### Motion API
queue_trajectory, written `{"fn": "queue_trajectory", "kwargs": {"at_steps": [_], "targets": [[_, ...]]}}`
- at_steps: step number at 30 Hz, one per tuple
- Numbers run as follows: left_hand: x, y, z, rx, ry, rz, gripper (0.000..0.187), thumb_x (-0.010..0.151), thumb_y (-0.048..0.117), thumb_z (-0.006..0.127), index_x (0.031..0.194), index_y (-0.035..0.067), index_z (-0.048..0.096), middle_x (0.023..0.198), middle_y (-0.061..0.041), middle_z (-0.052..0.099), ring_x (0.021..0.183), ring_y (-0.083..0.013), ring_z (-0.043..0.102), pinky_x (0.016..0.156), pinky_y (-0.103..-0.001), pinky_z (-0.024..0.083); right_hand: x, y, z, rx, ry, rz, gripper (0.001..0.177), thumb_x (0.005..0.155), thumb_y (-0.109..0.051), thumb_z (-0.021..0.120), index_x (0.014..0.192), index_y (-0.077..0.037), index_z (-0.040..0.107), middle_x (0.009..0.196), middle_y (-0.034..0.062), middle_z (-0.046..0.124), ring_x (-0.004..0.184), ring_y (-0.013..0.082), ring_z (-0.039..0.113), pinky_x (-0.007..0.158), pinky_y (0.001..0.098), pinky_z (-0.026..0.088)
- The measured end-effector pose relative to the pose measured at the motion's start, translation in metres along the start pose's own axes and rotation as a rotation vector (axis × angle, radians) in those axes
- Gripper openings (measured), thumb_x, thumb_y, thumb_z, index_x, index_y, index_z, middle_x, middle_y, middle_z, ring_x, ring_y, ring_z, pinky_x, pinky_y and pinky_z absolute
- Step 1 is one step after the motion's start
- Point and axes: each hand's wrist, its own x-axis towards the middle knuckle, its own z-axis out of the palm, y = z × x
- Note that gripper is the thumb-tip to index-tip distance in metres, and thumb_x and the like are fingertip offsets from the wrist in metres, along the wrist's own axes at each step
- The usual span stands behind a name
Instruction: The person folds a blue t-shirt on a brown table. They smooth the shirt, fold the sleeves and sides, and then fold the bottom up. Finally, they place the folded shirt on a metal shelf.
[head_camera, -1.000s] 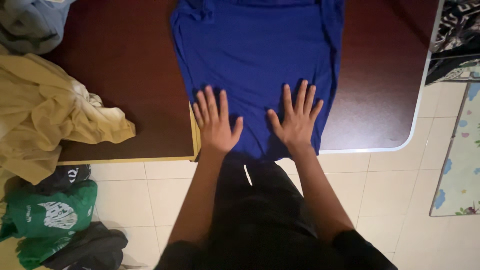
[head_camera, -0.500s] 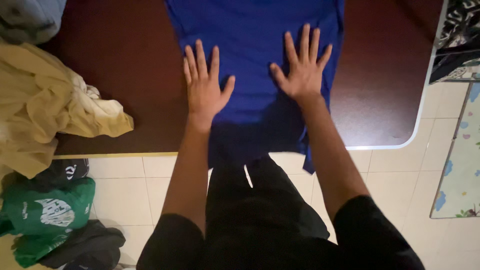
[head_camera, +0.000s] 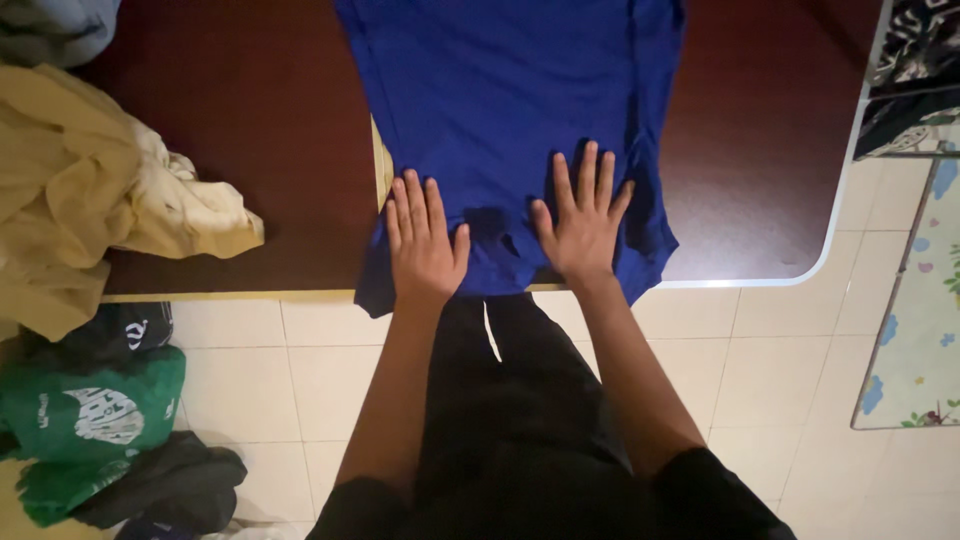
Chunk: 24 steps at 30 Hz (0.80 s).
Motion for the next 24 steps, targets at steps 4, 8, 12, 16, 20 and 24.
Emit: {"fn": "queue_trajectory", "kwargs": {"at_steps": [4,8,12,16,20,24], "targets": [[-0.005,-0.021,0.005,-0.001,0.025,0.075,0.056,0.105,0.037,0.055,0.151,0.004,0.048,0.163,-0.028,0.034,0.154,-0.0461,0.029,0.127,-0.056,0.024,0.004,0.017,0.000,0.033,-0.001,0.008,0.072,0.102,-0.060,0.049,0.161,-0.020,0.043,0.170,0.0212,0.020,0.157,0.0441,0.014,0.117,0.0769,0.011],[0.003,-0.049,0.004,0.040,0.067,0.070,0.040,0.107,0.030,0.058,0.136,0.002,0.062,0.153,-0.022,0.050,0.144,-0.0416,0.045,0.120,-0.056,0.034,0.012,0.034,-0.002,0.088,0.002,-0.032,0.076,0.101,-0.065,0.052,0.162,-0.019,0.043,0.172,0.0209,0.018,0.159,0.0430,0.011,0.119,0.0762,0.009],[-0.005,-0.055,-0.010,0.050,0.318,0.061,0.030,0.104,0.025,0.067,0.123,0.002,0.070,0.125,-0.019,0.061,0.118,-0.0383,0.055,0.101,-0.054,0.045,0.012,0.040,-0.013,0.121,-0.008,-0.102,0.074,0.105,-0.063,0.051,0.162,-0.015,0.047,0.175,0.0199,0.020,0.162,0.0425,0.012,0.123,0.0754,0.008],[0.004,-0.050,-0.009,0.061,0.349,0.096,0.016,0.106,0.022,0.065,0.111,0.007,0.069,0.116,-0.014,0.063,0.110,-0.0324,0.062,0.095,-0.049,0.049,0.000,0.007,-0.029,0.180,-0.100,-0.213,0.074,0.095,-0.066,0.056,0.149,-0.016,0.058,0.166,0.0195,0.027,0.156,0.0413,0.015,0.120,0.0739,0.009],[0.008,-0.046,-0.009,-0.108,0.405,0.037,0.012,0.106,0.015,0.065,0.113,0.005,0.064,0.114,-0.014,0.063,0.103,-0.0352,0.064,0.091,-0.048,0.050,-0.009,-0.018,-0.019,0.141,-0.154,-0.345,0.050,0.089,-0.047,0.068,0.130,-0.019,0.068,0.158,0.0252,0.035,0.148,0.0495,0.019,0.111,0.0770,0.012],[0.007,-0.052,-0.024,-0.047,0.345,0.060,0.020,0.099,0.019,0.070,0.111,0.005,0.062,0.103,-0.017,0.060,0.091,-0.0367,0.062,0.078,-0.048,0.051,-0.014,0.000,0.004,0.240,0.040,-0.222,0.025,0.099,-0.018,0.071,0.121,-0.008,0.065,0.150,0.0140,0.056,0.151,0.0375,0.042,0.122,0.0705,0.022]]}}
